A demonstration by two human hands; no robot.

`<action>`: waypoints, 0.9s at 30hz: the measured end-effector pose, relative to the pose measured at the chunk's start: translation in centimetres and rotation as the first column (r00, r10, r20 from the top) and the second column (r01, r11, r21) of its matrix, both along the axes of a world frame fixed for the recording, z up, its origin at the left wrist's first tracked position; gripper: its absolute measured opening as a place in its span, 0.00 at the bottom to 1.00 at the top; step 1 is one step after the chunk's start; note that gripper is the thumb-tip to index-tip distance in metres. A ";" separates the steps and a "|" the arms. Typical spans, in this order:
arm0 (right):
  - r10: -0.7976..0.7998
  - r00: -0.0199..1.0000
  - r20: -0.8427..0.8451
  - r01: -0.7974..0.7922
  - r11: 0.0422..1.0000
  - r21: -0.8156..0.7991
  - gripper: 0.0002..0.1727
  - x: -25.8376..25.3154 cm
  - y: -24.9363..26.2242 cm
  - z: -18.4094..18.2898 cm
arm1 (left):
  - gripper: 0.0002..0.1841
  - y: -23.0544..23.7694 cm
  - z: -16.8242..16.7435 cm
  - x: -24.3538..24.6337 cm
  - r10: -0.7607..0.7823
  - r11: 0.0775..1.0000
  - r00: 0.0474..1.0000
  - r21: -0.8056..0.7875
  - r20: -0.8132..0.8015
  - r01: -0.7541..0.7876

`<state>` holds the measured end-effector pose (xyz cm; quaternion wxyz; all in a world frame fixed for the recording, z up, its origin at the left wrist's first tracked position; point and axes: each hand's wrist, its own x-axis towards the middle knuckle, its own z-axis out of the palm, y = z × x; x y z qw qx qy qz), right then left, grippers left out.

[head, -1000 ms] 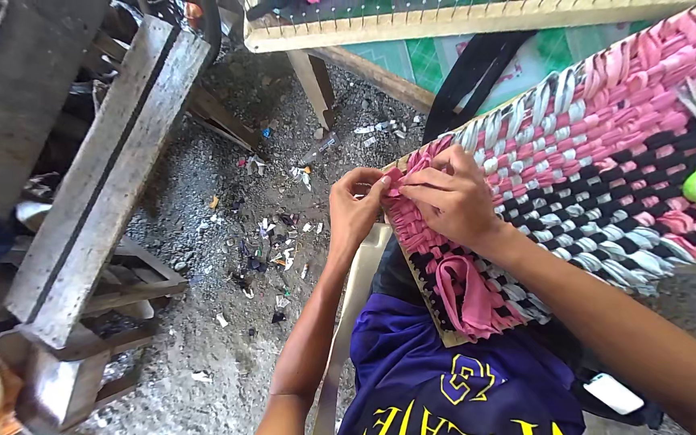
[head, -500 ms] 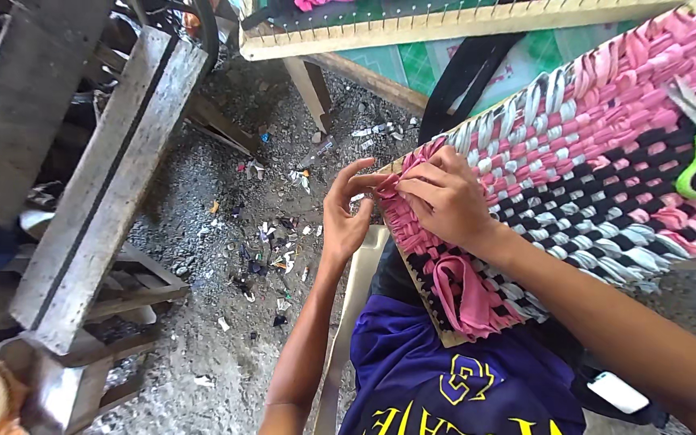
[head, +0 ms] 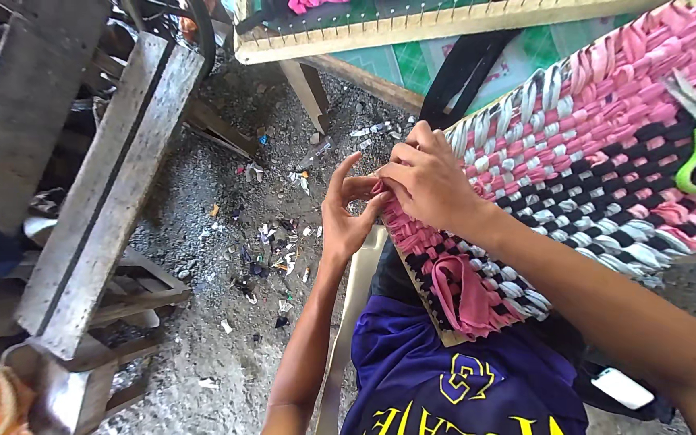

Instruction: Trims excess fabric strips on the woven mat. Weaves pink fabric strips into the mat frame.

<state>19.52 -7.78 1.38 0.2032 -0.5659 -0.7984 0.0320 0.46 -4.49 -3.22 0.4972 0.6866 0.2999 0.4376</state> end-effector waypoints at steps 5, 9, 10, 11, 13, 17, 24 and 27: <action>-0.023 0.999 -0.034 0.023 1.000 0.011 0.14 0.4 -0.1 0.2 | 0.33 -0.7 0.9 0.5 0.081 0.997 0.994 -0.015 -0.075 -0.082; -0.066 0.972 -0.226 0.087 0.993 0.085 0.16 1.7 -0.8 -0.1 | 0.30 -1.7 1.8 0.2 0.078 0.996 0.985 -0.026 -0.156 -0.083; -0.073 0.960 -0.269 0.107 0.988 0.114 0.16 2.3 -1.0 -0.1 | 0.29 -1.3 1.4 0.5 0.087 0.996 0.987 -0.003 -0.135 -0.088; -0.080 0.950 -0.302 0.128 0.982 0.142 0.16 3.0 -1.2 0.1 | 0.28 -0.7 0.7 0.8 0.103 0.995 0.990 0.023 -0.096 -0.101; -0.102 0.932 -0.347 0.174 0.967 0.185 0.14 4.5 -1.7 0.8 | 0.28 0.0 0.4 1.2 0.112 0.994 0.991 0.012 -0.067 -0.112; -0.219 0.896 -0.386 0.315 0.927 0.206 0.14 8.5 -3.6 2.6 | 0.35 0.5 0.5 1.0 0.120 0.993 0.991 0.004 -0.052 -0.119; -0.472 0.766 -0.436 0.573 0.810 0.128 0.16 14.4 -7.2 3.0 | 0.20 -1.4 1.9 -0.3 0.110 0.988 0.992 0.112 -0.063 -0.103; -0.435 0.779 -0.453 0.483 0.875 -0.009 0.17 14.4 -7.9 3.0 | 0.20 -1.7 0.9 0.0 0.078 0.990 0.978 0.128 -0.193 -0.054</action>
